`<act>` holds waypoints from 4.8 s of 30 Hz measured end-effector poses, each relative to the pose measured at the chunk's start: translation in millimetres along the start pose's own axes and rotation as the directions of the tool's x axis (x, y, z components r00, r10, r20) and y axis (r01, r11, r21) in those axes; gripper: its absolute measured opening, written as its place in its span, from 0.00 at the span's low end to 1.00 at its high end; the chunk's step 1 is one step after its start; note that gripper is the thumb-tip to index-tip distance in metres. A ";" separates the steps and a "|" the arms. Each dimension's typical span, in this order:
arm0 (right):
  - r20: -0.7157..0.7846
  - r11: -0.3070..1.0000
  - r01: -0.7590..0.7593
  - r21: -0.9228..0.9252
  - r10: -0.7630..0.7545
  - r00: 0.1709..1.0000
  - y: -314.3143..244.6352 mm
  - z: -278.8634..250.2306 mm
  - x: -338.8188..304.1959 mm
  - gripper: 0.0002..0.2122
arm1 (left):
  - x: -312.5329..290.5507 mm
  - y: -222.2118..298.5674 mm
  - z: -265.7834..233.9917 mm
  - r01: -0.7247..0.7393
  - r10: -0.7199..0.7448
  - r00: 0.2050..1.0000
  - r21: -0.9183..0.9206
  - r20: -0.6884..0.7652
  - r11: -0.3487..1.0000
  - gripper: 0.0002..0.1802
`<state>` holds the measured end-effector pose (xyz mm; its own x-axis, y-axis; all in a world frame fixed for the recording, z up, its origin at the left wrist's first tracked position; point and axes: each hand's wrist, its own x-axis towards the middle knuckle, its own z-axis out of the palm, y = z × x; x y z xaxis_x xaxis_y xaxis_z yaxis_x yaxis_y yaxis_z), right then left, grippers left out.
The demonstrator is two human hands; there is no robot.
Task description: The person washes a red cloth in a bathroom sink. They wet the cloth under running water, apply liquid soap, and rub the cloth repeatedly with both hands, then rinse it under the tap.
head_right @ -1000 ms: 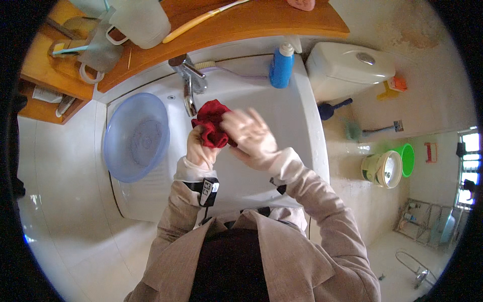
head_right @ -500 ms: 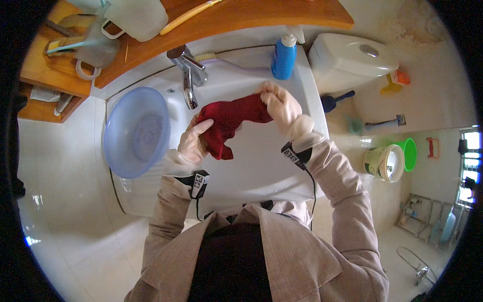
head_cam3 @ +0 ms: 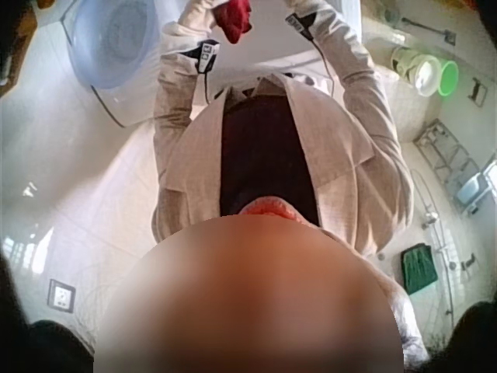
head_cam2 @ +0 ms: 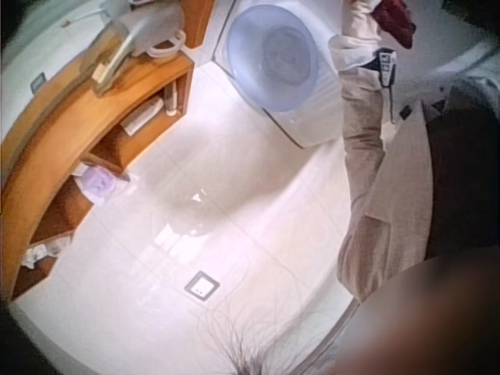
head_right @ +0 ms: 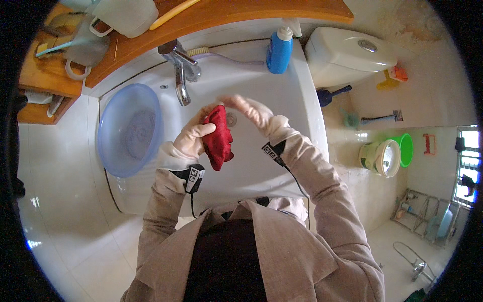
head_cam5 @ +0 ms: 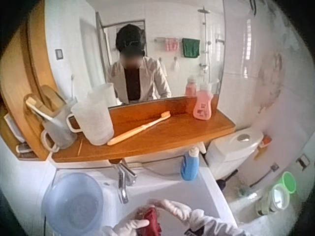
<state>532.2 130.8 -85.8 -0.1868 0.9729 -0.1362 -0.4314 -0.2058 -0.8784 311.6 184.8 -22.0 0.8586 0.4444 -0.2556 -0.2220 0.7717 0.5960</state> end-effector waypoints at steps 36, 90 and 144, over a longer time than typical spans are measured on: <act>0.324 0.466 0.416 -0.781 -0.267 0.908 -41.5 19.2 -15.7 0.22 | -16.6 2.5 32.7 -0.120 0.277 0.950 0.649 -0.145 0.751 0.40; 0.322 0.810 -0.255 -0.529 0.470 0.822 -27.0 11.1 -30.7 0.16 | -52.4 34.9 33.8 0.074 0.073 0.987 0.800 -0.146 0.595 0.23; -0.048 0.988 -0.091 0.122 0.097 0.994 6.1 36.0 -8.7 0.27 | -40.9 27.7 21.0 -0.100 0.416 0.901 0.873 -0.124 0.477 0.23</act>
<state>499.4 117.3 -73.5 -0.1849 0.9523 -0.2429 -0.5172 -0.3045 -0.7999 280.0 178.5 20.9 0.6239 0.7777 -0.0770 0.2117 -0.0733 0.9746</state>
